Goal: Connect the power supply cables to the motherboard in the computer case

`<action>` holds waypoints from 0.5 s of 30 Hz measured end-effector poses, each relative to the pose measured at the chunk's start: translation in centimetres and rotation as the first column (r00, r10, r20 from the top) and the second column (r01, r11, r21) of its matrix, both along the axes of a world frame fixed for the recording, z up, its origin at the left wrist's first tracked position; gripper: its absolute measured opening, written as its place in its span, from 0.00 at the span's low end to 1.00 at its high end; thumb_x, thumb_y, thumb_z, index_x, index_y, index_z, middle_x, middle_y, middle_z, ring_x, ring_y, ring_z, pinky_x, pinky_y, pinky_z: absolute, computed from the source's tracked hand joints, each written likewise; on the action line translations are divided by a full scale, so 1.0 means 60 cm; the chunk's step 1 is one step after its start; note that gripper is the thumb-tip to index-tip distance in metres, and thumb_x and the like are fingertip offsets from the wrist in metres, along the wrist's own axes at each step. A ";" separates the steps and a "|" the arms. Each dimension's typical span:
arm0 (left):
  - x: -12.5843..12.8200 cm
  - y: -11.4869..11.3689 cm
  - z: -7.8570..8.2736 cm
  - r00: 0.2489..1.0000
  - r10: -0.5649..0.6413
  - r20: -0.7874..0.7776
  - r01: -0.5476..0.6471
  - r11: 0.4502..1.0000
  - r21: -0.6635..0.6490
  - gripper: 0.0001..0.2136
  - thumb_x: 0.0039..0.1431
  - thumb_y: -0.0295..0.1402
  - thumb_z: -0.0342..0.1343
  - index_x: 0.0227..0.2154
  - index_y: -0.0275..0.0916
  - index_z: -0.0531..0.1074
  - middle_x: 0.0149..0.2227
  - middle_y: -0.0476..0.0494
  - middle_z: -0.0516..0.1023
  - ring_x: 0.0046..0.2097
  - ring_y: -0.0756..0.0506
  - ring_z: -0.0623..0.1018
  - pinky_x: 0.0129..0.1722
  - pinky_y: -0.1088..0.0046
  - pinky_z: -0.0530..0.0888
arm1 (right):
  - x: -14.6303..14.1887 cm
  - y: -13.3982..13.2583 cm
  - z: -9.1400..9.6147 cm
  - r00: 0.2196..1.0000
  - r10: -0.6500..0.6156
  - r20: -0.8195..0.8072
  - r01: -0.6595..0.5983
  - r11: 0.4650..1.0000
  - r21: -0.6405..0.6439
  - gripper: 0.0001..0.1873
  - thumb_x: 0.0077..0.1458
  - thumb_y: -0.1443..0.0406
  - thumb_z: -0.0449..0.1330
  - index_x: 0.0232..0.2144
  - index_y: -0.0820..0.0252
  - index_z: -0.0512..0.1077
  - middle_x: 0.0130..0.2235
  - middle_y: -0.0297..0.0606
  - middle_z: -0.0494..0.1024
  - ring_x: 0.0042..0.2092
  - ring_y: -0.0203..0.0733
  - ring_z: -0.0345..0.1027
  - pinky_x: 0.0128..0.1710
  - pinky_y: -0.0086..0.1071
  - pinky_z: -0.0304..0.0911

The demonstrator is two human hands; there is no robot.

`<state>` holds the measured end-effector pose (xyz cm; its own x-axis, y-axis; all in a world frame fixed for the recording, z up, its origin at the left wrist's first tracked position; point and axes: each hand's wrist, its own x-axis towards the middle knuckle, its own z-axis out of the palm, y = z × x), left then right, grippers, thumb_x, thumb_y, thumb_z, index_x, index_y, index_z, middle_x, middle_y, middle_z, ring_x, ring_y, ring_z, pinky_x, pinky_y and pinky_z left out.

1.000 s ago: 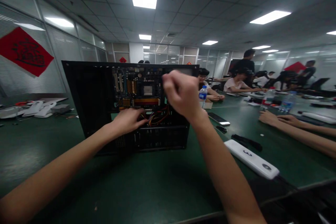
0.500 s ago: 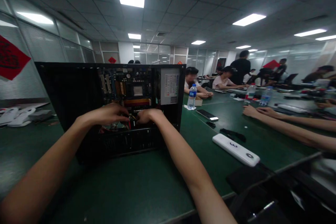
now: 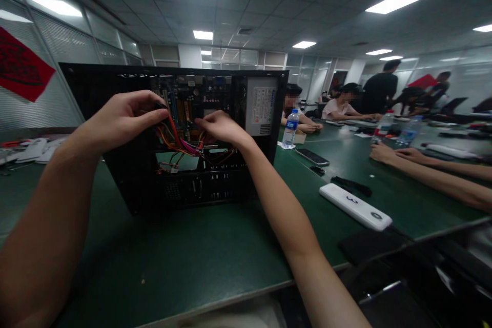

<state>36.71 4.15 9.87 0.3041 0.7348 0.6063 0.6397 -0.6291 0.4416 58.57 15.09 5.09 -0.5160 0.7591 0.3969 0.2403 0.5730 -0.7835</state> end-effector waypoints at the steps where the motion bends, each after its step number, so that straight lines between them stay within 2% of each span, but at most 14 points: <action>1: 0.004 -0.006 0.001 1.000 -0.018 0.009 0.018 1.000 -0.002 0.23 0.63 0.51 0.60 0.47 0.34 0.76 0.43 0.41 0.82 0.45 0.41 0.81 0.47 0.63 0.79 | 0.006 -0.005 0.005 1.000 0.006 -0.012 -0.006 1.000 0.008 0.21 0.70 0.56 0.60 0.29 0.66 0.75 0.24 0.36 0.78 0.26 0.33 0.73 0.26 0.24 0.70; 5: 0.021 -0.022 0.002 0.994 -0.107 0.011 0.108 0.994 -0.035 0.26 0.60 0.55 0.63 0.46 0.36 0.76 0.42 0.42 0.81 0.44 0.40 0.82 0.43 0.65 0.80 | 0.025 -0.020 0.023 0.997 0.028 -0.071 -0.028 1.000 0.002 0.21 0.67 0.53 0.63 0.30 0.66 0.75 0.26 0.36 0.78 0.27 0.32 0.73 0.27 0.22 0.70; 10: 0.030 -0.036 0.003 0.990 -0.143 0.018 0.143 0.989 -0.036 0.26 0.57 0.55 0.66 0.48 0.38 0.77 0.41 0.42 0.82 0.43 0.40 0.82 0.40 0.68 0.81 | 0.029 -0.028 0.031 0.959 -0.002 -0.283 -0.018 0.998 -0.068 0.20 0.64 0.51 0.66 0.32 0.62 0.74 0.30 0.40 0.81 0.30 0.36 0.76 0.30 0.26 0.73; 15: 0.008 -0.014 0.003 0.986 -0.147 0.071 0.148 0.989 -0.002 0.31 0.60 0.52 0.65 0.60 0.41 0.70 0.44 0.42 0.82 0.42 0.41 0.82 0.39 0.68 0.80 | 0.030 -0.028 0.032 0.927 -0.005 -0.375 -0.028 0.996 -0.084 0.11 0.64 0.58 0.63 0.40 0.61 0.76 0.37 0.42 0.84 0.37 0.38 0.79 0.37 0.29 0.75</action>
